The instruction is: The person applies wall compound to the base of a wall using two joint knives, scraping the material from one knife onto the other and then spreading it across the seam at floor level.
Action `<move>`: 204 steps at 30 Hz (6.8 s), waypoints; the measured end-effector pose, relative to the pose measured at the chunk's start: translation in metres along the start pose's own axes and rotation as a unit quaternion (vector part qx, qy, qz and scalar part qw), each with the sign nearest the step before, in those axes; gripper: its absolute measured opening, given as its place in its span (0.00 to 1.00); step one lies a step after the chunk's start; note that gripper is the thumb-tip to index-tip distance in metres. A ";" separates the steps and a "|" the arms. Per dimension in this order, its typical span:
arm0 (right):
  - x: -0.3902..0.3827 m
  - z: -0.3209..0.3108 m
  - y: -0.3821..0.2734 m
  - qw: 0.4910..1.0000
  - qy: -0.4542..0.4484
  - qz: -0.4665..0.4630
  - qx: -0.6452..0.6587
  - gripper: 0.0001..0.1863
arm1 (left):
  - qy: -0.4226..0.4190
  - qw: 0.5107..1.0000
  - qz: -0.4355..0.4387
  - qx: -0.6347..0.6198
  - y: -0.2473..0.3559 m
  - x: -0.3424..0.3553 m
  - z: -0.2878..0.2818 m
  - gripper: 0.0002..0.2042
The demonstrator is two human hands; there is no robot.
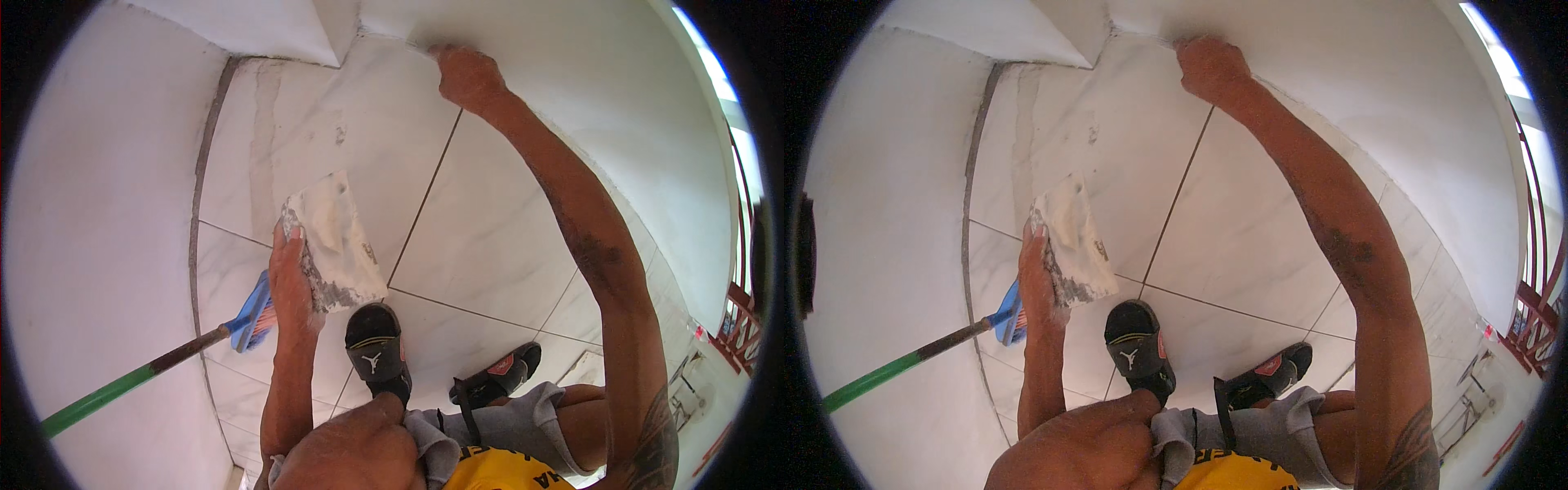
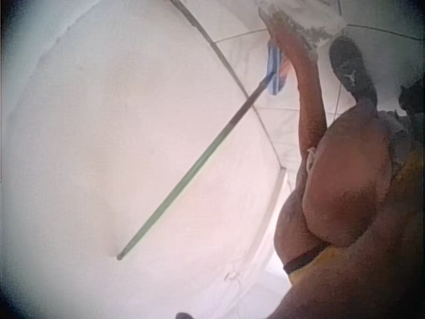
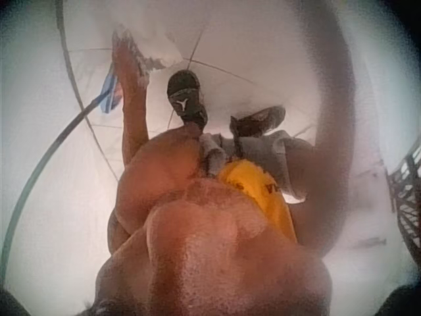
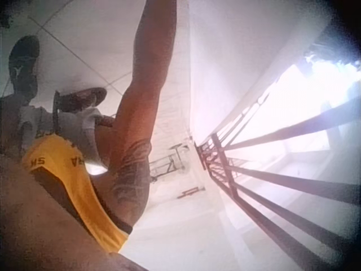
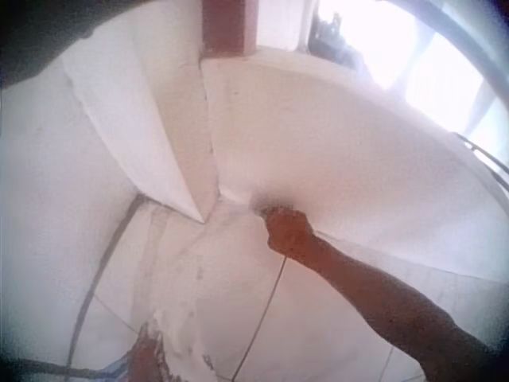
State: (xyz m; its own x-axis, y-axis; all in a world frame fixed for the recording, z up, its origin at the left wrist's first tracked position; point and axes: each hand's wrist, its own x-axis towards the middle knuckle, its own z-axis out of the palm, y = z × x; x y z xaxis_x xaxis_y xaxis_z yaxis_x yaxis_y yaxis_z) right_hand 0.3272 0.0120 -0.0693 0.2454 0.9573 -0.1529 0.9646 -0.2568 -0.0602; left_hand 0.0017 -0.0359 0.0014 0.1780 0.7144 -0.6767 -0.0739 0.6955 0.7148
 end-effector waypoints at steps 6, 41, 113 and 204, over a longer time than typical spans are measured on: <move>0.012 -0.008 0.009 0.996 0.003 -0.044 0.074 0.20 | 0.002 1.000 0.004 -0.020 -0.003 0.002 -0.001 0.24; -0.258 -0.167 0.014 0.963 0.127 -0.133 0.198 0.13 | -0.224 0.971 -0.044 -0.073 -0.023 -0.046 0.117 0.19; -0.270 0.044 0.204 0.719 0.083 0.408 0.557 0.17 | -0.127 0.987 0.006 0.100 -0.045 -0.050 0.076 0.23; -0.284 -0.083 0.014 0.916 0.233 -0.190 0.265 0.32 | -0.250 0.960 -0.080 -0.101 -0.027 -0.006 0.124 0.17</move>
State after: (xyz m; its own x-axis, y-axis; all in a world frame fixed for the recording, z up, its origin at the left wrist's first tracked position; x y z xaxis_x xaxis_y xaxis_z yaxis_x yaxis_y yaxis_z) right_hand 0.2791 -0.2520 0.0555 0.0352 0.9119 0.4089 0.8366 0.1969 -0.5111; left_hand 0.1243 -0.0690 0.0081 0.6483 0.5056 -0.5693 -0.1865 0.8304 0.5251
